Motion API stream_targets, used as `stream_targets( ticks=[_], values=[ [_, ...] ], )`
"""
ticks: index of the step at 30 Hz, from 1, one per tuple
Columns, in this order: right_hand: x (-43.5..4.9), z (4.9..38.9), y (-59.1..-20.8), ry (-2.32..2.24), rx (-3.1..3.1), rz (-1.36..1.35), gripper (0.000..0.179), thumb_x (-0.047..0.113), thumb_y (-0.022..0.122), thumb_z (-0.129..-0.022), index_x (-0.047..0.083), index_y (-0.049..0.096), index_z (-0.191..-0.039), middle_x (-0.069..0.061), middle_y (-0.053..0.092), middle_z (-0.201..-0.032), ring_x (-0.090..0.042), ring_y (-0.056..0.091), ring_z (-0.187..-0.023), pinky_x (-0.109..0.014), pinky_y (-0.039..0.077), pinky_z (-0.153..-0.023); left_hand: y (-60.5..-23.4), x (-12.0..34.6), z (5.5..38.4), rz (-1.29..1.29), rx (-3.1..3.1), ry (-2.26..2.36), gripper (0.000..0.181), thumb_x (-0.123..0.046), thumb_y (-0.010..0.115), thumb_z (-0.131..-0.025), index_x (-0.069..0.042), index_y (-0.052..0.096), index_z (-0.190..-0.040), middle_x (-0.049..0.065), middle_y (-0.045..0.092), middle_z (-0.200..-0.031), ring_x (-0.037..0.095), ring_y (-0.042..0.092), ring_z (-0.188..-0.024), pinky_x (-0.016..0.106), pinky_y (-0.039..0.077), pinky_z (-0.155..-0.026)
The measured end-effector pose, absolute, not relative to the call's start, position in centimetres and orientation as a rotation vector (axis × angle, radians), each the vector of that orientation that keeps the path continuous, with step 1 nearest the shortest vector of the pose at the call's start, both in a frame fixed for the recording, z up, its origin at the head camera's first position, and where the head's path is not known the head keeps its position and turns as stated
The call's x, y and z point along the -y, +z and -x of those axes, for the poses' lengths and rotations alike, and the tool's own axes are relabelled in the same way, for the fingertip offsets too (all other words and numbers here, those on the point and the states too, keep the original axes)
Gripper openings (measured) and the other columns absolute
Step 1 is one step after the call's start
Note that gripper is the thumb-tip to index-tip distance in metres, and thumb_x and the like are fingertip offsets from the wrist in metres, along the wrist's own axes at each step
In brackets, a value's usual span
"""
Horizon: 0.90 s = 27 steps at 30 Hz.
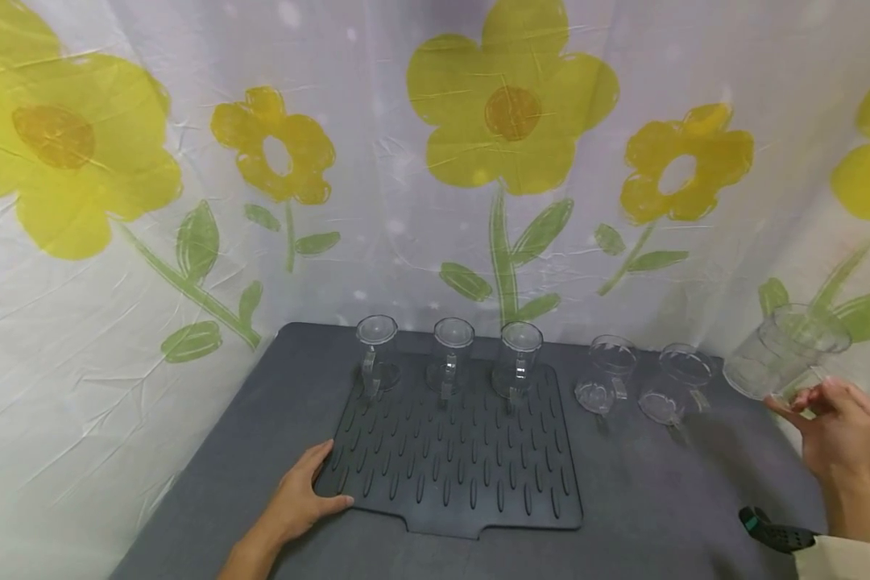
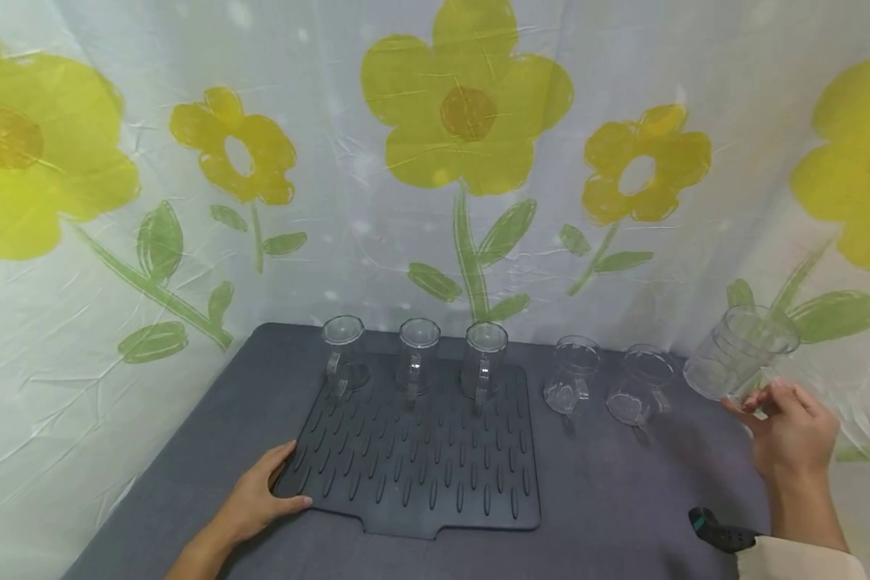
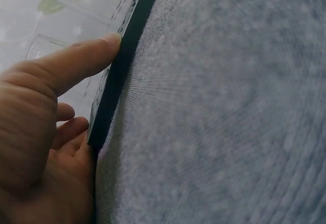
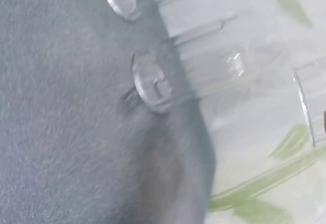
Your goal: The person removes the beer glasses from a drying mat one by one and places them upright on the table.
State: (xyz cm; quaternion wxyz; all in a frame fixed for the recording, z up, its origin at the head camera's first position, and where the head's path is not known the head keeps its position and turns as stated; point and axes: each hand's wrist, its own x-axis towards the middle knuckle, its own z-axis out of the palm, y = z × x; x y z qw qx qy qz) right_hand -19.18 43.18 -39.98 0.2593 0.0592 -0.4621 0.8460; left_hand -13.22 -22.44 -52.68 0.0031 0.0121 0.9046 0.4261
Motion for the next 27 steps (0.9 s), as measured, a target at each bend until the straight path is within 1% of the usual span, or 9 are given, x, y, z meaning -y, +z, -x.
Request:
stream_targets(
  ticks=[5, 9, 16, 19, 23, 27],
  values=[
    [-44.5, 20.0, -41.9, 2.322, 1.26, -0.046, 0.032, 0.005, 0.046, -0.101, -0.011, 0.054, -0.075, -0.014, 0.055, -0.066, -0.024, 0.055, -0.062, -0.031, 0.057, -0.059, -52.6, 22.5, 13.2, -0.035, -2.847, 1.301, 0.103, -0.032, 0.091, -0.065, 0.004, 0.037, -0.145, 0.024, 0.038, -0.145, 0.044, 0.035, -0.132, 0.056, 0.037, -0.102],
    [-45.4, 20.7, -43.6, 2.411, 1.212, -0.016, 0.033, 0.003, 0.044, -0.101, -0.01, 0.056, -0.073, -0.014, 0.056, -0.065, -0.024, 0.055, -0.06, -0.035, 0.058, -0.057, -52.7, 22.5, 13.2, -0.025, -2.854, 1.276, 0.103, -0.034, 0.09, -0.065, 0.003, 0.038, -0.146, 0.024, 0.038, -0.145, 0.045, 0.035, -0.132, 0.057, 0.037, -0.101],
    [-46.2, 21.4, -46.1, 2.533, 1.152, 0.06, 0.031, 0.005, 0.047, -0.101, -0.007, 0.059, -0.075, -0.015, 0.056, -0.064, -0.025, 0.057, -0.06, -0.043, 0.057, -0.054, -52.9, 22.6, 13.4, -0.051, -2.892, 1.265, 0.102, -0.033, 0.091, -0.065, 0.004, 0.039, -0.145, 0.024, 0.04, -0.144, 0.044, 0.036, -0.131, 0.057, 0.036, -0.102],
    [-46.4, 21.7, -46.9, 2.583, 1.101, 0.081, 0.031, 0.003, 0.049, -0.1, -0.007, 0.058, -0.073, -0.014, 0.056, -0.064, -0.025, 0.058, -0.059, -0.047, 0.057, -0.052, -52.8, 22.6, 13.5, -0.048, -2.892, 1.257, 0.102, -0.034, 0.09, -0.066, 0.004, 0.038, -0.145, 0.024, 0.04, -0.144, 0.044, 0.036, -0.131, 0.058, 0.035, -0.102],
    [-46.6, 21.7, -47.7, 2.662, 1.029, 0.09, 0.028, 0.0, 0.049, -0.099, -0.008, 0.059, -0.074, -0.016, 0.058, -0.064, -0.027, 0.06, -0.057, -0.05, 0.056, -0.05, -52.6, 22.5, 13.3, -0.024, -2.872, 1.257, 0.102, -0.035, 0.09, -0.066, 0.003, 0.038, -0.146, 0.023, 0.04, -0.144, 0.045, 0.034, -0.132, 0.06, 0.034, -0.102],
    [-46.9, 21.5, -48.4, 2.693, 1.073, 0.071, 0.033, 0.0, 0.043, -0.101, -0.007, 0.058, -0.073, -0.015, 0.058, -0.065, -0.027, 0.061, -0.058, -0.051, 0.056, -0.051, -52.7, 22.4, 13.1, -0.009, -2.869, 1.256, 0.103, -0.035, 0.09, -0.065, 0.002, 0.039, -0.145, 0.023, 0.04, -0.144, 0.044, 0.034, -0.132, 0.059, 0.034, -0.102]
  ],
)
